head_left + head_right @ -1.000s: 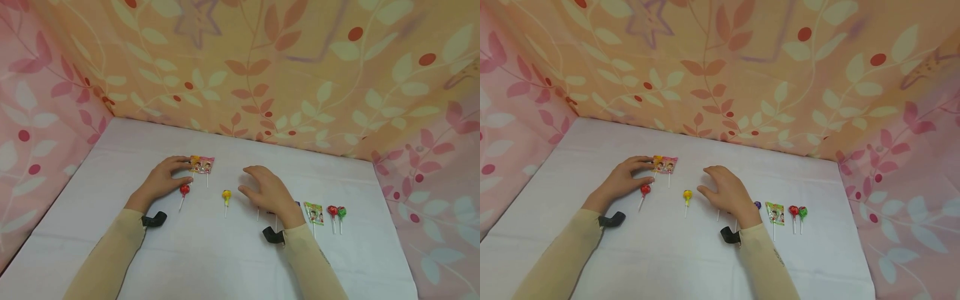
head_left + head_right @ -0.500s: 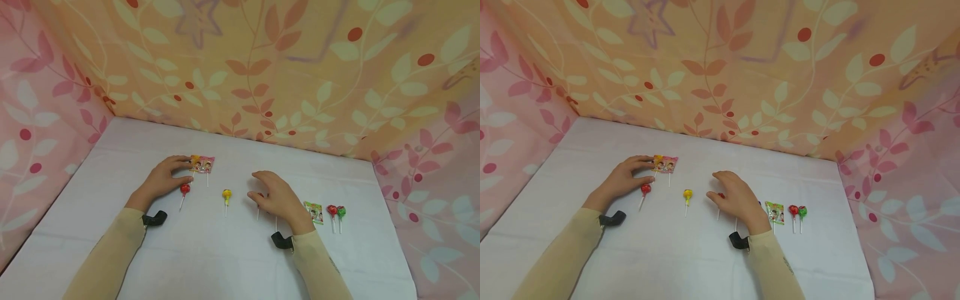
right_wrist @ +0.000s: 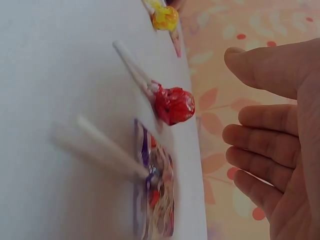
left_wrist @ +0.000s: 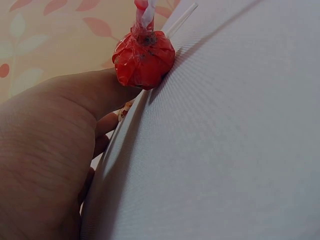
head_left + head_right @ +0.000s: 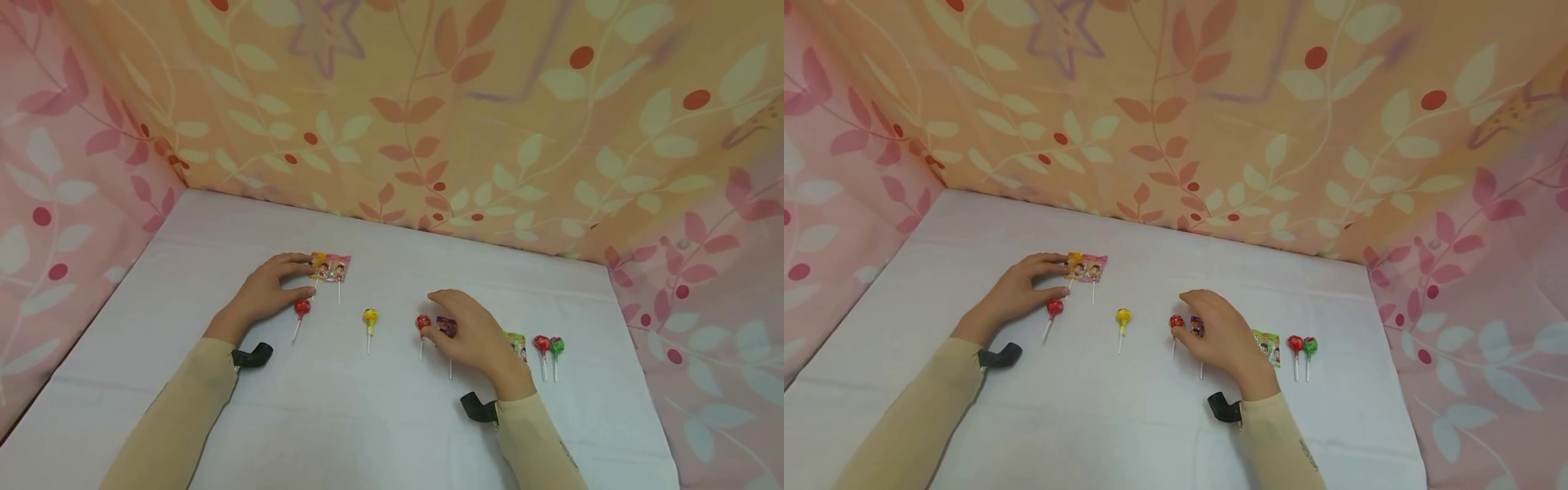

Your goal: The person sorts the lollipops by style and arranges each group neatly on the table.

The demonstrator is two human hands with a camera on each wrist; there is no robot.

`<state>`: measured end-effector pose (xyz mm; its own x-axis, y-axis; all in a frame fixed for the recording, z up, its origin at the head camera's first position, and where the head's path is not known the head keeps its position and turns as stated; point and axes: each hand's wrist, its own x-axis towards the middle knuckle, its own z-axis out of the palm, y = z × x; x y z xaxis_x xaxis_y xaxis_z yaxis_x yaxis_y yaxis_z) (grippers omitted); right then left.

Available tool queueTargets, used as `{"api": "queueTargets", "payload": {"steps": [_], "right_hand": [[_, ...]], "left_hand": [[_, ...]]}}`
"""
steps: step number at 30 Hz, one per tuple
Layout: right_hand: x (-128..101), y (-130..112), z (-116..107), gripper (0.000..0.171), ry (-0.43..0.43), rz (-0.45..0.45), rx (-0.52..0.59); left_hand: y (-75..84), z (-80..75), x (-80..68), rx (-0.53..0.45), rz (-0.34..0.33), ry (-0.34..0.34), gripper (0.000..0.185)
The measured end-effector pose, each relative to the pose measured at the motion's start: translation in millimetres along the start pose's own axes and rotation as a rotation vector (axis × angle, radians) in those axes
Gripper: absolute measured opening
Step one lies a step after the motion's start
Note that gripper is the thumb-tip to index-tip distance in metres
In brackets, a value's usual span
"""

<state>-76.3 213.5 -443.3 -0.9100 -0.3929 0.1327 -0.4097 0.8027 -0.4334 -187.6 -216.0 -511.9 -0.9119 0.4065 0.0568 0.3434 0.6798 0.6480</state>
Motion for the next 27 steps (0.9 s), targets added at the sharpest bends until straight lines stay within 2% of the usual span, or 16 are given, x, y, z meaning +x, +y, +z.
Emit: {"api": "queueTargets", "payload": {"steps": [7,14,21,27], "right_hand": [[-16.6,9.3,-2.9,0.06,0.017,0.009,-0.016],[-31.9,19.0,-1.4,0.06,-0.005,0.054,-0.008],[-42.0,29.8,-0.3,0.055,-0.014,0.024,-0.032],[-46.7,34.3,2.3,0.059,-0.025,0.005,-0.051]], "left_hand": [[-0.6,0.3,0.5,0.006,-0.008,0.002,0.055],[-1.4,0.9,-0.5,0.004,-0.009,0.006,0.055],[0.3,0.4,-0.7,0.006,-0.008,0.006,0.055],[1.8,-0.3,0.0,0.009,-0.013,-0.002,0.056]]}}
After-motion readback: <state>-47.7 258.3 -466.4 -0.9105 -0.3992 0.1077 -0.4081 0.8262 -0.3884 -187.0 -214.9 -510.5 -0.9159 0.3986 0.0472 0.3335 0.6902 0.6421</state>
